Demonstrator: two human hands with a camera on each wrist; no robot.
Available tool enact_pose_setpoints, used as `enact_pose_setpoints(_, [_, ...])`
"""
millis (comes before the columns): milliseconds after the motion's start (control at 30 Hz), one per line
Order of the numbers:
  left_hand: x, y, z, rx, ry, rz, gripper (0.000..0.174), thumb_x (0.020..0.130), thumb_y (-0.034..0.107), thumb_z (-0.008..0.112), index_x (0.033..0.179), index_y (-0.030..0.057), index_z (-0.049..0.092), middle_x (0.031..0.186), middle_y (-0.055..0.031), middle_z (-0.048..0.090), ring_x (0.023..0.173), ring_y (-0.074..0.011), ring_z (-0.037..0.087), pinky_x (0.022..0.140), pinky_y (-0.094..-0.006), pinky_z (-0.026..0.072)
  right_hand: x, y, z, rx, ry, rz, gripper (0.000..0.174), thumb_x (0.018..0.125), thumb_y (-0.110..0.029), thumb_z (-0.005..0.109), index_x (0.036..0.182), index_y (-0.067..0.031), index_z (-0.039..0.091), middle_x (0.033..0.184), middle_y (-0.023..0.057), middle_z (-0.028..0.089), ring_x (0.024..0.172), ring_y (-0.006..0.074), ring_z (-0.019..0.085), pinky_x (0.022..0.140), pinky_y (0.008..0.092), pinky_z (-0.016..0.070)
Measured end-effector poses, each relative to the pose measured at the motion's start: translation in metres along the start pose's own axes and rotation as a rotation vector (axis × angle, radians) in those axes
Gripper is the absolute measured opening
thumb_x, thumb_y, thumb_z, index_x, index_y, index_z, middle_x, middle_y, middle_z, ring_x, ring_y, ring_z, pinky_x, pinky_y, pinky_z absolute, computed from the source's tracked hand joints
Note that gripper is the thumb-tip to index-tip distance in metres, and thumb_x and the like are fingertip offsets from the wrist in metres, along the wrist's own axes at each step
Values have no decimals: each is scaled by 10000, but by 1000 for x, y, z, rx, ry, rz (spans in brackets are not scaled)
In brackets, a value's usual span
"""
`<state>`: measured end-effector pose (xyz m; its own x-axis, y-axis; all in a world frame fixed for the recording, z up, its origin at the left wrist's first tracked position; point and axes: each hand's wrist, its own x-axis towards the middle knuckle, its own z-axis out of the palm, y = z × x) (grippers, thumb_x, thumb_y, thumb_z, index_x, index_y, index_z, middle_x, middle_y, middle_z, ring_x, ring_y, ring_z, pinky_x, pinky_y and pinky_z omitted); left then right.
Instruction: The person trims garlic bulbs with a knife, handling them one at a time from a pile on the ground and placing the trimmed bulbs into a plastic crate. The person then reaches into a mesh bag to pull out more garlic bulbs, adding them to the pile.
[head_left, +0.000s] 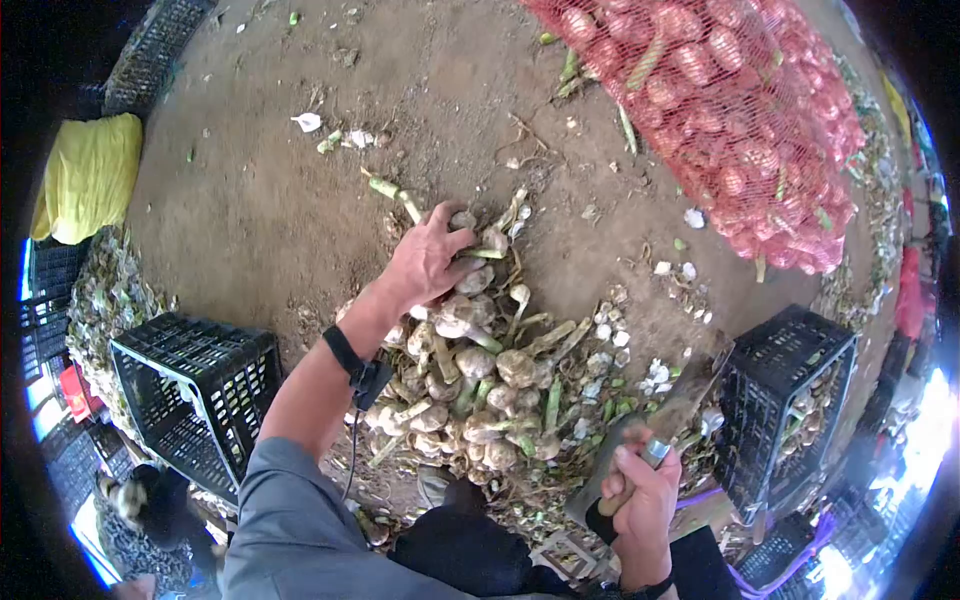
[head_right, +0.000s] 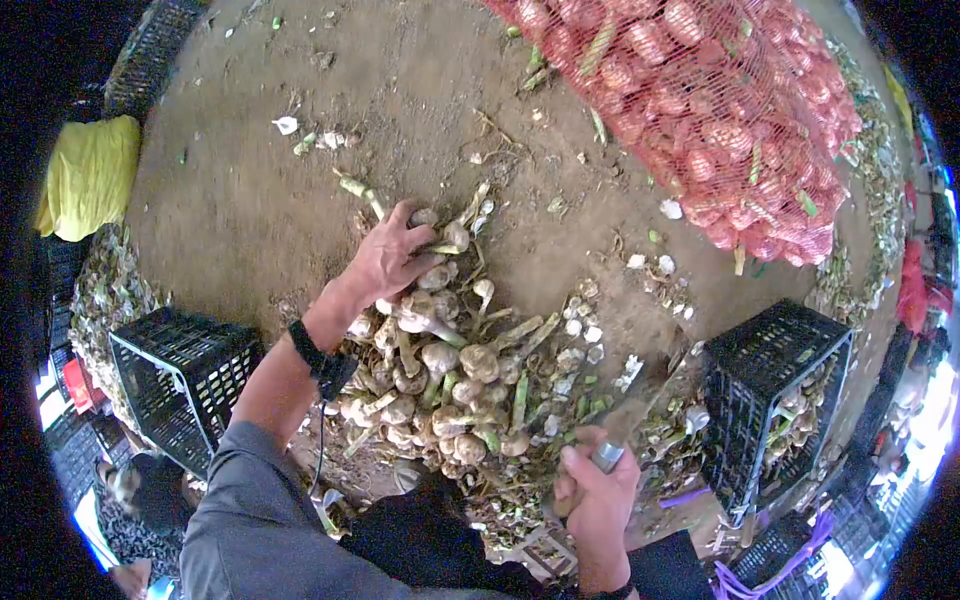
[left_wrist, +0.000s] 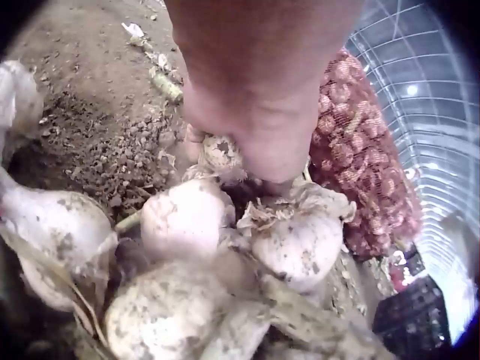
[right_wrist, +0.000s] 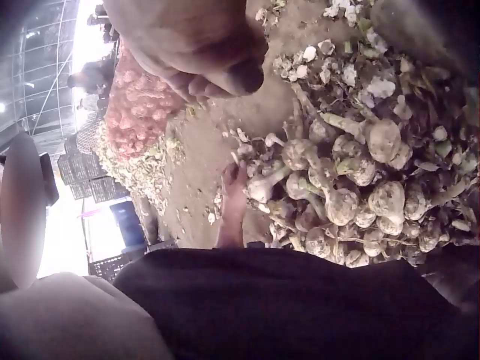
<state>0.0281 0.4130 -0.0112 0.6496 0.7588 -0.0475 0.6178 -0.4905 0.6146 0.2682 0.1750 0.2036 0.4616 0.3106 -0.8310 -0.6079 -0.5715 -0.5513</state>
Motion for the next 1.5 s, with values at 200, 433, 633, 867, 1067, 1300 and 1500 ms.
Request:
enact_pose_setpoints(200, [-17, 45, 13, 77, -554, -80, 327, 861, 405, 707, 1051, 142, 661, 1241, -145, 482, 1004, -233, 584, 824, -362, 568, 2, 1, 6, -7, -65, -10, 328, 786, 51, 690, 1086, -10, 571, 778, 44, 564, 532, 125, 520, 447, 249, 425])
enact_pose_setpoints(433, [-89, 90, 33, 33, -582, 47, 402, 901, 509, 611, 1092, 162, 682, 1350, -145, 482, 1056, -284, 590, 781, -411, 557, -2, 2, 9, 14, -140, -25, 305, 784, 50, 696, 1063, -10, 589, 738, 18, 550, 508, 121, 517, 441, 255, 423])
enact_pose_setpoints(633, [-134, 120, 23, -58, -835, 131, 525, 944, 464, 567, 1415, 262, 452, 1482, -195, 362, 891, -295, 694, 756, -399, 601, -6, 3, 8, -6, -202, -28, 277, 790, 44, 699, 1044, 2, 596, 733, 9, 539, 491, 119, 506, 434, 258, 408])
enact_pose_setpoints(867, [-22, 113, 12, 118, -172, -186, 562, 808, 248, 711, 1287, 56, 490, 1296, -209, 502, 914, -340, 676, 705, -435, 574, -15, 3, 11, 5, -270, -40, 278, 796, 32, 699, 1051, 0, 590, 738, 13, 546, 483, 123, 503, 430, 255, 404])
enact_pose_setpoints(1067, [-36, 101, 89, 175, -217, -290, 399, 825, 245, 688, 1122, 60, 495, 1141, -201, 544, 901, -320, 685, 715, -431, 567, -39, 0, 12, -124, -305, -59, 282, 792, 16, 706, 1051, 0, 595, 739, 18, 548, 488, 131, 507, 431, 274, 406])
enact_pose_setpoints(1300, [-129, 151, 29, -498, 47, -327, 534, 778, 313, 788, 1135, 21, 520, 961, -181, 677, 773, -316, 689, 683, -392, 551, -37, 30, 21, -250, -406, -113, 287, 796, -3, 718, 1056, 3, 598, 710, 20, 567, 512, 124, 518, 460, 256, 415])
enact_pose_setpoints(1500, [-204, 187, -50, -685, 20, -531, 449, 656, 224, 872, 1012, 21, 687, 849, -100, 721, 761, -166, 662, 722, -338, 527, -66, 64, 4, -635, -641, -435, 93, 834, -52, 722, 896, -36, 655, 679, -37, 574, 555, 22, 442, 489, 209, 353])
